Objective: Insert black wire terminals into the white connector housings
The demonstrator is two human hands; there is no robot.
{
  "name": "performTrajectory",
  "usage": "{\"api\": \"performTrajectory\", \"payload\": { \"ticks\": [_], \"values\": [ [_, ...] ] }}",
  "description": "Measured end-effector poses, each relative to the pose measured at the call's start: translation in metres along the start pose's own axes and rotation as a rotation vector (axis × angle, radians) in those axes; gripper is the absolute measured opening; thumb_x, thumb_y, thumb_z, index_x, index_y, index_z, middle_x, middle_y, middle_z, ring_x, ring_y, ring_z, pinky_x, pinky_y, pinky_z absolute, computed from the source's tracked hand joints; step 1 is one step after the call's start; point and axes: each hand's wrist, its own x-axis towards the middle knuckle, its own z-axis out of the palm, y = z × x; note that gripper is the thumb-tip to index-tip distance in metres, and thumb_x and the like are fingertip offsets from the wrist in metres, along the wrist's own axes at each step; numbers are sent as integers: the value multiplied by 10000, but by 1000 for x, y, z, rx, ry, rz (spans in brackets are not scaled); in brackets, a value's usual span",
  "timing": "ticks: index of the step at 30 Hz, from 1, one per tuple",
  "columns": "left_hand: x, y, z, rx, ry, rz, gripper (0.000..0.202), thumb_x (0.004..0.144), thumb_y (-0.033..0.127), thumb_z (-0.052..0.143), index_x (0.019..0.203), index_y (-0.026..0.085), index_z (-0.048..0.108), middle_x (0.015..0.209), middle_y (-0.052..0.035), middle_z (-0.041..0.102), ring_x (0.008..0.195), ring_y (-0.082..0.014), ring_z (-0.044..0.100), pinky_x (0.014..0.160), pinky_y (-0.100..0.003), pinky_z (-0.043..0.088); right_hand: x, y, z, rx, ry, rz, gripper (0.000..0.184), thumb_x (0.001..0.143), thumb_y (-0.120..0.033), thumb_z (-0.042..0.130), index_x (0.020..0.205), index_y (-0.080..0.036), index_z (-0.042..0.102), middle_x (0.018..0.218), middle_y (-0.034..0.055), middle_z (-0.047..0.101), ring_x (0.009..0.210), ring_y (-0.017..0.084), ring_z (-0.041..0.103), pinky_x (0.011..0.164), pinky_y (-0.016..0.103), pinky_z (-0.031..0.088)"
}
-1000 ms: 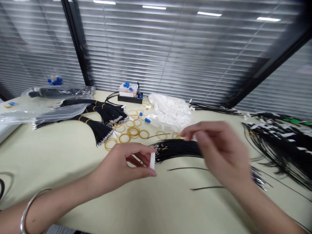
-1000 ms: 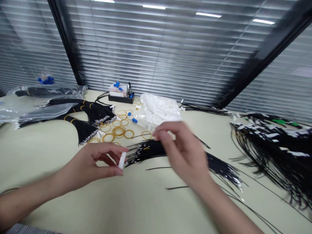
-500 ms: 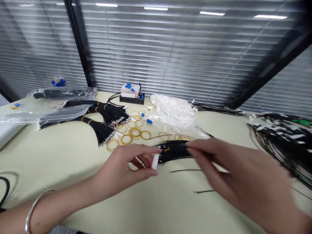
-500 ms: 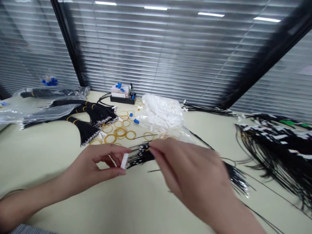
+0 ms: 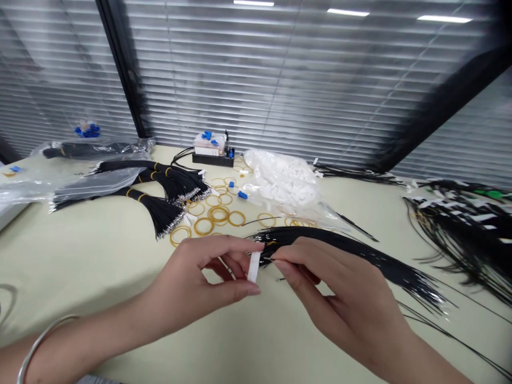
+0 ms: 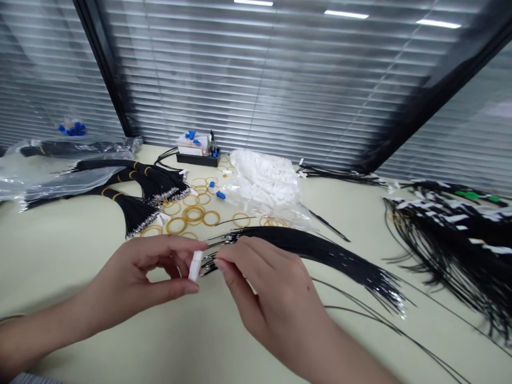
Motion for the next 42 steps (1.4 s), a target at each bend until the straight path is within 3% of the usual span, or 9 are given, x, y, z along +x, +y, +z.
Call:
{"api": "performTrajectory", "payload": {
  "ticks": [30,38,42],
  "values": [
    [-3,-6,3,125,-12,144,304,696,138,717,997,155,681,747,3,668,632,-71,602,623,-144,521,-6,-2,8,-7,15,-12,86,869,-112,465,864,-172,526,693,-27,517,629,55,444,583,190,338],
    [-3,-8,5,115,-25,105,288,684,119,722,970,148,695,705,12,650,618,-65,592,613,-137,511,-7,-1,14,1,-1,-16,127,878,-110,437,816,-162,534,663,-24,516,605,56,443,558,193,322],
    [-1,-8,3,129,-23,56,294,696,137,708,988,162,679,735,17,659,641,-69,596,635,-152,511,-4,4,12,-20,-15,-8,97,887,-137,453,901,-176,542,741,-17,556,672,65,492,608,189,374]
  ]
}}
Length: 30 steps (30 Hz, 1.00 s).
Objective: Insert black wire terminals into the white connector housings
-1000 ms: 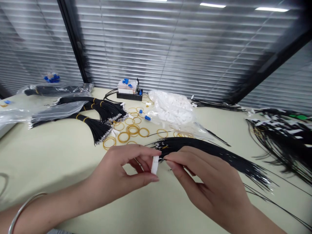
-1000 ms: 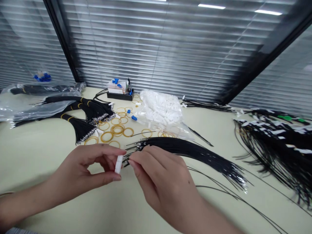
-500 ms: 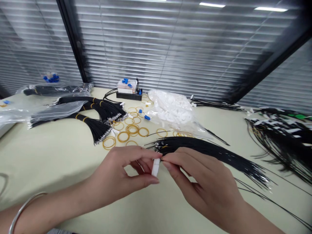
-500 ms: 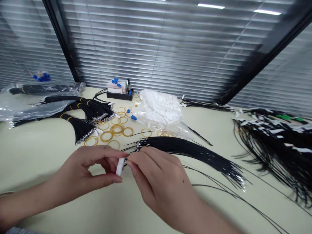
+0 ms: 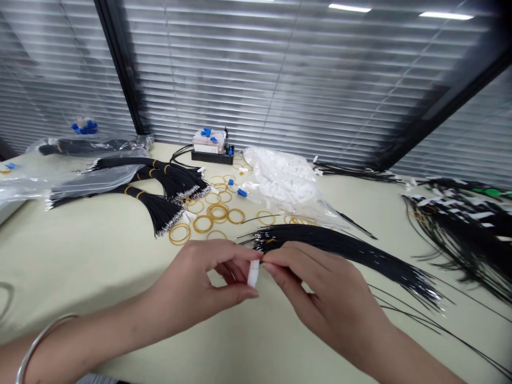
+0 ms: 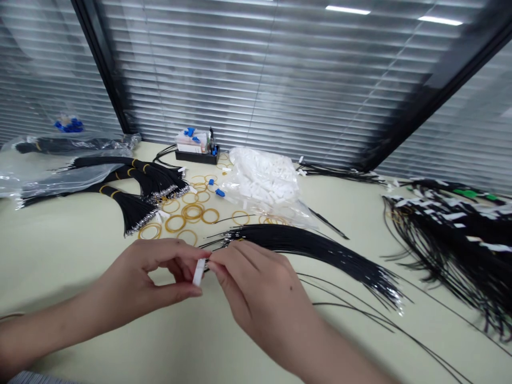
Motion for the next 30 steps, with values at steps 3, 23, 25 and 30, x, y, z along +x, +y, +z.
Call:
{"api": "performTrajectory", "payload": {
  "ticks": [3,23,25,30],
  "values": [
    [4,0,-3,-9,59,-62,299,715,154,688,1011,173,653,745,26,653,647,-70,596,647,-164,510,4,6,-8,-165,66,-44,151,863,-189,523,1012,-167,539,933,40,581,873,120,526,771,249,418],
    [7,-2,-8,47,116,-187,301,726,257,682,1014,191,625,775,11,637,668,-100,600,630,-208,503,-16,35,-1,-482,-555,-19,217,638,27,484,656,-171,570,622,-6,552,570,150,493,537,271,229],
    [8,-2,-7,53,108,-180,300,728,251,677,1016,183,625,774,5,639,667,-105,602,630,-215,509,-14,34,-3,-455,-569,-26,204,652,17,489,646,-174,561,619,-16,546,575,140,492,555,271,252],
    [8,-1,-6,61,84,-178,310,724,247,677,1021,173,626,778,0,637,673,-104,603,633,-214,514,-10,31,-8,-299,-613,-32,141,679,-27,517,648,-163,544,656,-10,528,634,126,468,625,272,310]
  ]
}}
